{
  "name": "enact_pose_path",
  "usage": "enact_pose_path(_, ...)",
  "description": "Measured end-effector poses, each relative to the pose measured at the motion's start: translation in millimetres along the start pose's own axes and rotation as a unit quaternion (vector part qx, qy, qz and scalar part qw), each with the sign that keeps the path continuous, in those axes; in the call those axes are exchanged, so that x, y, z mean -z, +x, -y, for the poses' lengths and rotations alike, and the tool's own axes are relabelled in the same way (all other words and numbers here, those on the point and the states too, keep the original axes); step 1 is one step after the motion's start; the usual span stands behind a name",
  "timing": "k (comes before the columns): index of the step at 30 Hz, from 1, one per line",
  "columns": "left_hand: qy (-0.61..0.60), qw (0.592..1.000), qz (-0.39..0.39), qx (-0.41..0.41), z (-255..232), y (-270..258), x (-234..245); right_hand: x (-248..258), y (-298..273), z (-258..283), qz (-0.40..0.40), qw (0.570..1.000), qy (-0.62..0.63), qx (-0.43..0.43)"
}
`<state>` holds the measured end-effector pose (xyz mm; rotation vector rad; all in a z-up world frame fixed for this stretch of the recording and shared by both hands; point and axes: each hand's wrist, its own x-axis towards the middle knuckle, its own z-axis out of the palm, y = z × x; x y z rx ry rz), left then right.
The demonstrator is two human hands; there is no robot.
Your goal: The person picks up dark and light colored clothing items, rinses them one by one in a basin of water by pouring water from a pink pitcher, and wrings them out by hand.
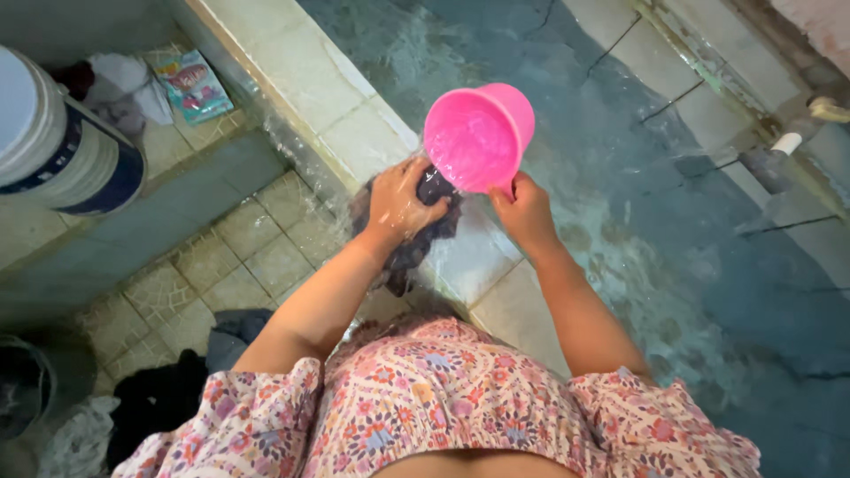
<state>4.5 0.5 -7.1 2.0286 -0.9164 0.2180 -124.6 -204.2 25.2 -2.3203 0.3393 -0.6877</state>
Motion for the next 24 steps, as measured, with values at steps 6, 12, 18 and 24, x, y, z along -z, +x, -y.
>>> enact_pose_path(6, 0.004, 0.998, -0.049, -0.045, 1.2, -0.6, -1.5, 4.7, -5.4, 17.0, 0.018, 0.993, -0.12, 0.0)
enact_pose_path(12, -0.026, 0.998, -0.032, -0.041, -1.6, 1.6, 1.4, 25.7, 7.5, -30.2, 0.0, 0.98, -0.194, -0.036)
enact_pose_path(18, -0.048, 0.998, -0.012, -0.024, -5.2, 5.2, 4.6, 70.1, -21.1, -175.4, 0.099, 0.868, -0.405, -0.269)
enact_pose_path(24, -0.045, 0.999, -0.013, -0.026, -10.5, 8.3, 7.8, 18.4, -72.2, -266.7, 0.263, 0.829, -0.294, -0.396)
